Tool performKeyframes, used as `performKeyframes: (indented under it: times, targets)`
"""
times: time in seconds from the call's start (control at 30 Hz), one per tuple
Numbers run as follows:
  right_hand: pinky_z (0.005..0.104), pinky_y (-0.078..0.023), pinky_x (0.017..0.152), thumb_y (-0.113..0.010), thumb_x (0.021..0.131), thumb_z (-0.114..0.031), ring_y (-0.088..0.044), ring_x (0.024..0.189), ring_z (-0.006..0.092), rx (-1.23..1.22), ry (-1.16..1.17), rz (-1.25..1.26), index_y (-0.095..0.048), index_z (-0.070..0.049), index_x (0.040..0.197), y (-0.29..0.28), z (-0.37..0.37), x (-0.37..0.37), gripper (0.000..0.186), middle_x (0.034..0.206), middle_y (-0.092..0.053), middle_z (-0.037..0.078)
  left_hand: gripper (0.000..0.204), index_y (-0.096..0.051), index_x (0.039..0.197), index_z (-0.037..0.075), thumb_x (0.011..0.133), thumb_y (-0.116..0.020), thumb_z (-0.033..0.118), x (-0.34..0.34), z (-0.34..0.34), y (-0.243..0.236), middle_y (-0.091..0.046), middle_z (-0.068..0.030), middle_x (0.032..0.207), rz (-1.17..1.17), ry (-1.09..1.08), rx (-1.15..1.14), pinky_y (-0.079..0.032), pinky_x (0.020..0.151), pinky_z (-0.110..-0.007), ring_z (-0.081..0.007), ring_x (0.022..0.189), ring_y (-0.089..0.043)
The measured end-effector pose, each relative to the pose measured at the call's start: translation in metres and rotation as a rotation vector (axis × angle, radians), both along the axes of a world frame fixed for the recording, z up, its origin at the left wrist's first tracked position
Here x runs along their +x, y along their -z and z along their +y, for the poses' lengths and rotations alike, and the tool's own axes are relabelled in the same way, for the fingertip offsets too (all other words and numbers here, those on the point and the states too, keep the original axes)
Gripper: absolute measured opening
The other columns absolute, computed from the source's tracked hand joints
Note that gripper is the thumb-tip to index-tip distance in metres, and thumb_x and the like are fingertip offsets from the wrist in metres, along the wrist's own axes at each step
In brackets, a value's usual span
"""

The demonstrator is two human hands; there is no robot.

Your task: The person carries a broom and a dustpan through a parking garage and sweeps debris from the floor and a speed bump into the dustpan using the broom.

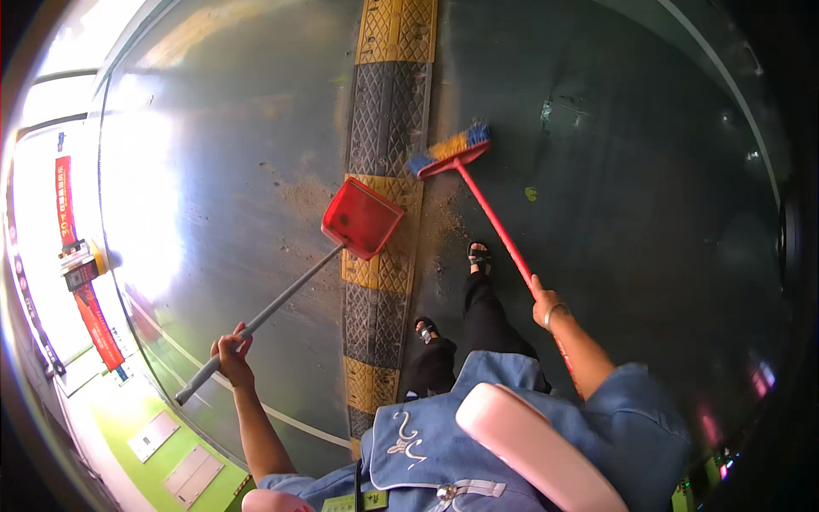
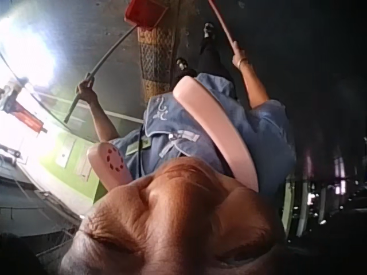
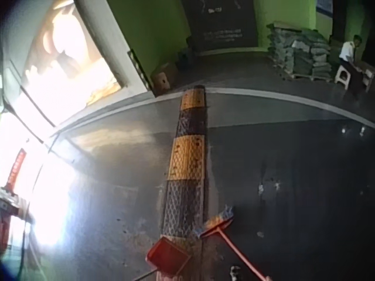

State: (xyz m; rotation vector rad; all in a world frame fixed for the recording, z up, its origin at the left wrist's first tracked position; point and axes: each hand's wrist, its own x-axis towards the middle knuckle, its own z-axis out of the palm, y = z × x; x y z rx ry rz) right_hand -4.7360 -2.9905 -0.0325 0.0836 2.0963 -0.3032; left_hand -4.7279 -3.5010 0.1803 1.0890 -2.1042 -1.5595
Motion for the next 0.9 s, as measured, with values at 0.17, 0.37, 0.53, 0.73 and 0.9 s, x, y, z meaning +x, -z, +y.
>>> performKeyframes:
  times: [0.17, 0.37, 0.53, 0.73, 0.9]
  targets:
    - [0.0352, -0.047, 0.055, -0.038, 0.066, 0.000, -0.055, 0.061, 0.0310, -0.347, 0.214, 0.492, -0.028, -0.010, 0.118, -0.025, 0.035, 0.007, 0.054, 0.078, -0.053, 0.023, 0.014, -0.044, 0.064, 0.007, 0.076, -0.042, 0.014, 0.006, 0.003, 0.002, -0.051, -0.0055, 0.063, 0.015, 0.034, -0.016, -0.048, 0.059, -0.033, -0.0266, 0.084, -0.053]
    - [0.0312, -0.041, 0.033, -0.035, 0.069, 0.001, -0.049, 0.039, 0.0222, -0.252, 0.560, 0.253, -0.021, -0.013, 0.121, 0.015, -0.009, -0.127, 0.056, 0.077, -0.053, 0.016, 0.016, -0.045, 0.063, 0.005, 0.076, -0.040, 0.014, 0.005, 0.015, 0.000, -0.051, -0.0060, 0.064, 0.007, 0.037, -0.042, -0.048, 0.057, -0.031, -0.0239, 0.083, -0.054]
    - [0.0350, -0.047, 0.058, -0.039, 0.068, 0.003, -0.055, 0.075, 0.0299, 0.013, 0.222, 0.077, 0.000, -0.010, 0.123, 0.045, -0.059, -0.058, 0.068, 0.098, -0.049, 0.019, 0.018, -0.048, 0.055, 0.003, 0.071, -0.044, 0.009, 0.012, 0.021, -0.002, -0.051, -0.0066, 0.063, 0.043, 0.047, -0.056, -0.048, 0.058, -0.029, -0.0230, 0.080, -0.055]
    - [0.0372, -0.042, 0.074, -0.041, 0.069, -0.003, -0.050, 0.087, 0.0320, 0.069, 0.095, -0.131, -0.008, -0.007, 0.123, -0.006, -0.041, 0.086, 0.063, 0.104, -0.043, 0.023, 0.015, -0.049, 0.054, 0.002, 0.067, -0.047, 0.007, 0.063, 0.005, -0.009, -0.051, -0.0066, 0.063, 0.123, 0.027, -0.058, -0.048, 0.057, -0.029, -0.0234, 0.077, -0.056]
    - [0.0298, -0.043, 0.032, -0.038, 0.066, -0.001, -0.052, 0.039, 0.0238, -0.250, 0.308, 0.116, -0.027, -0.004, 0.117, -0.050, -0.036, 0.113, 0.052, 0.082, -0.054, 0.021, 0.012, -0.046, 0.059, 0.002, 0.070, -0.045, 0.007, 0.165, -0.021, -0.023, -0.050, -0.0067, 0.061, 0.219, -0.073, 0.026, -0.050, 0.055, -0.032, -0.0272, 0.078, -0.055]
